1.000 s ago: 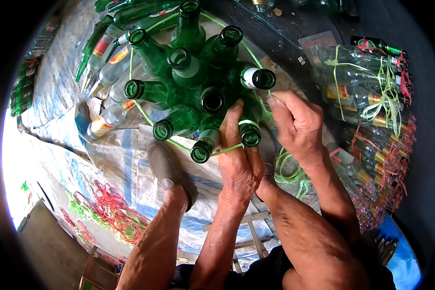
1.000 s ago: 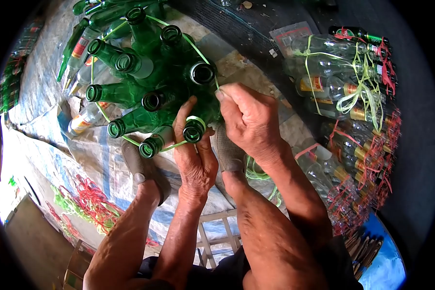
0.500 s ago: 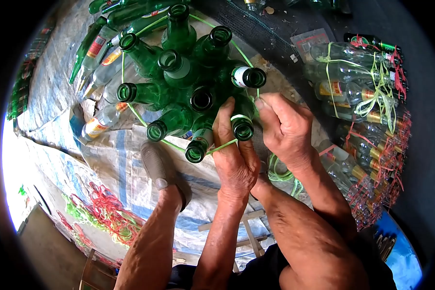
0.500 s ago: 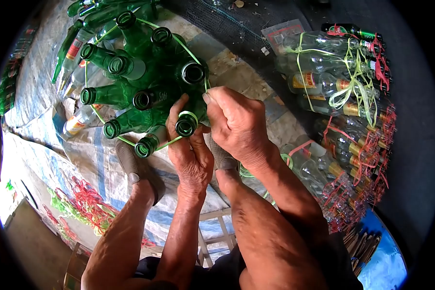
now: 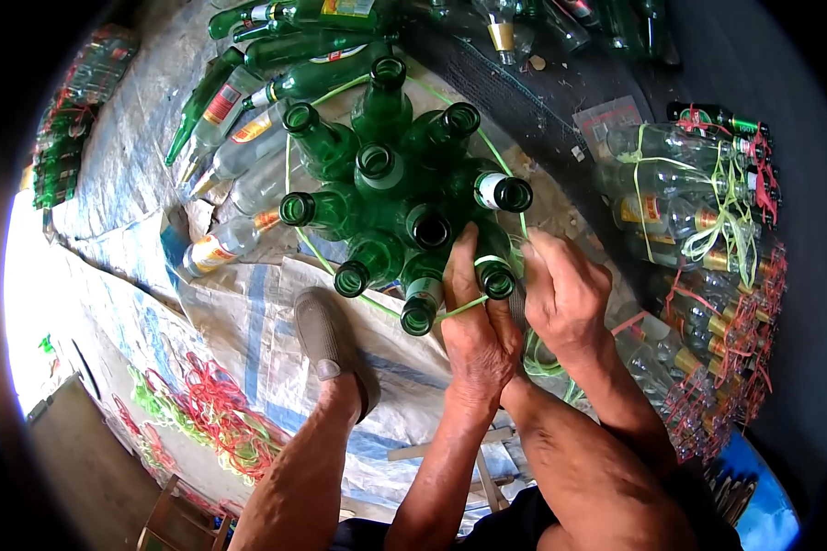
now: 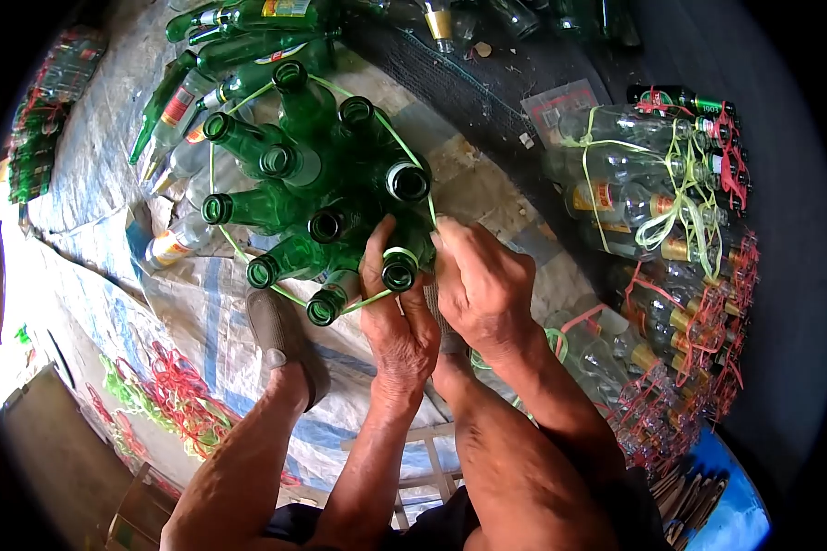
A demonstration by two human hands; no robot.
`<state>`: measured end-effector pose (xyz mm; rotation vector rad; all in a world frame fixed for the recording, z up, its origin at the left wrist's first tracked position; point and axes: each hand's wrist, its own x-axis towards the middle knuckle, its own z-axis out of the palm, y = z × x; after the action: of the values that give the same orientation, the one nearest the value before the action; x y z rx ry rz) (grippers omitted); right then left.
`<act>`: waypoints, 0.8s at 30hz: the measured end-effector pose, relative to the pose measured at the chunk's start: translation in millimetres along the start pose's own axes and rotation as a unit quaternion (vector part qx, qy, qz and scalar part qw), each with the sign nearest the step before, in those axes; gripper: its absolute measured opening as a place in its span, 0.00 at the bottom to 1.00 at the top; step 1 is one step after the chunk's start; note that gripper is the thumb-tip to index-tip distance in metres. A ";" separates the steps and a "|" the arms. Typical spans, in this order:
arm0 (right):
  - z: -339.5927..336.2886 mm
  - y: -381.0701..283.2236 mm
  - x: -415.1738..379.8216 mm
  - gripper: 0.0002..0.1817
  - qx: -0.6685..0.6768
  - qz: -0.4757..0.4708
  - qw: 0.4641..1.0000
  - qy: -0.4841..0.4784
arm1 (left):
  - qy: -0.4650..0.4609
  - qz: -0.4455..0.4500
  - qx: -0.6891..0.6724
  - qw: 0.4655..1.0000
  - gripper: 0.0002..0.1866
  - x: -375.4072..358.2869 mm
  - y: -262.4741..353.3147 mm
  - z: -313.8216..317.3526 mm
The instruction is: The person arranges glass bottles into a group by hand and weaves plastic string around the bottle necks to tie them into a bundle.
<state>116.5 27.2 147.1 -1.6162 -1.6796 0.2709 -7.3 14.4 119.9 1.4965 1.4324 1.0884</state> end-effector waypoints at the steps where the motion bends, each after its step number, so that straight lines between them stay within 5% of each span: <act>1: -0.9 2.5 -2.7 0.17 0.006 -0.002 1.000 -0.001 | -0.005 -0.002 0.003 1.000 0.24 1.5 2.2 -2.1; 24: -19.6 -28.0 -10.2 0.14 -0.005 -0.021 0.996 -0.087 | 0.010 0.016 -0.020 1.000 0.23 -2.3 -5.5 1.6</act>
<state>107.0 6.1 174.2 -1.6021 -1.8457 0.3927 -7.6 12.4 114.1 1.4875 1.3966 1.1488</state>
